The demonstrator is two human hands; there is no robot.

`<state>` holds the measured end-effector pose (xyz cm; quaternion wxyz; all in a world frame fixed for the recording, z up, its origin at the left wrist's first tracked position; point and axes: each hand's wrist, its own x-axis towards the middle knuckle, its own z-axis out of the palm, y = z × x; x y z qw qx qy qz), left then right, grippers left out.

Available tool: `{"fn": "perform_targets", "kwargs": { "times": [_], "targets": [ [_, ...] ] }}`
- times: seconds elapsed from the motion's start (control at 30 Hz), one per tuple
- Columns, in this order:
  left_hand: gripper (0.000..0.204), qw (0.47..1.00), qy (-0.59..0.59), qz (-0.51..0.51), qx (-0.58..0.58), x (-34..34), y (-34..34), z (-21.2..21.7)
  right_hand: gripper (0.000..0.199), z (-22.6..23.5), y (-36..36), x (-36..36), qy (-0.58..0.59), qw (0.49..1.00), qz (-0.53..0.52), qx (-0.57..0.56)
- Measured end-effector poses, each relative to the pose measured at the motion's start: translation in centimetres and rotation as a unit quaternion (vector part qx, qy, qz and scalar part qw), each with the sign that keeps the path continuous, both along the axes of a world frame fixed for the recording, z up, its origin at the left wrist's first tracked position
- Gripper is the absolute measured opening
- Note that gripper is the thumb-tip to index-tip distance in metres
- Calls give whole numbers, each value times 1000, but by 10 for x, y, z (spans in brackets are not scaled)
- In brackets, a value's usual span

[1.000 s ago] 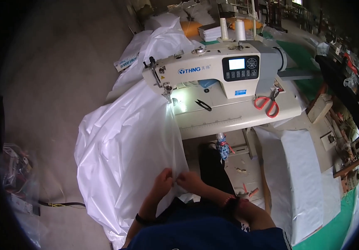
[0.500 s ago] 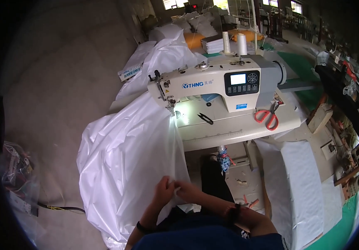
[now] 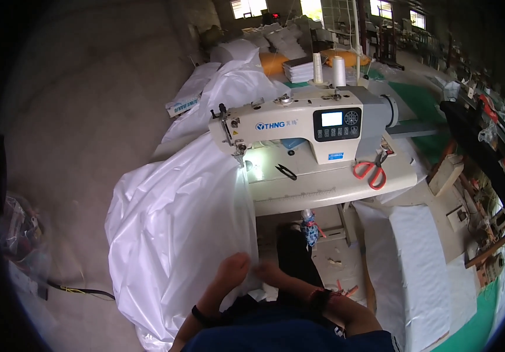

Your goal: Using an industrial sewing machine to stitch large white plastic/fabric sheets.

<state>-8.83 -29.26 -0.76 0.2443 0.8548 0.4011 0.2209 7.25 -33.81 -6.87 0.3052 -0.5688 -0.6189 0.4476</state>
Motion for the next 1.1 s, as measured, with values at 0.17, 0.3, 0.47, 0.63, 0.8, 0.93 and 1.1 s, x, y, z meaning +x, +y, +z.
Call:
{"fn": "perform_targets", "kwargs": {
  "times": [0.17, 0.3, 0.47, 0.63, 0.8, 0.93, 1.1],
  "targets": [
    [12, 997, -68, -12, -39, -6, -1, 7, 25, 25, -22, -13, -12, 997, 50, 50],
    [18, 993, -66, 34, -89, -13, -7, 9, 27, 72, -39, -35, -128, 976, 169, 41],
    [23, 985, -58, 150, -65, -37, -17, 11, 26, 81, -23, -26, -14, 984, 175, 40],
    [14, 974, -104, 187, -78, -49, -36, 44, 22, 43, 70, -28, 89, 984, 3, 157],
    [6, 975, 79, 75, 193, -51, -29, 110, 24, -13, 96, -131, -27, 966, 140, 214],
    [2, 965, 199, 28, 168, -61, -21, 115, 28, -44, 93, -149, -5, 971, 140, 191],
    [1, 983, 138, -19, 121, -60, -23, 63, 32, -20, 98, -85, 107, 977, 69, 169]
  ]
}}
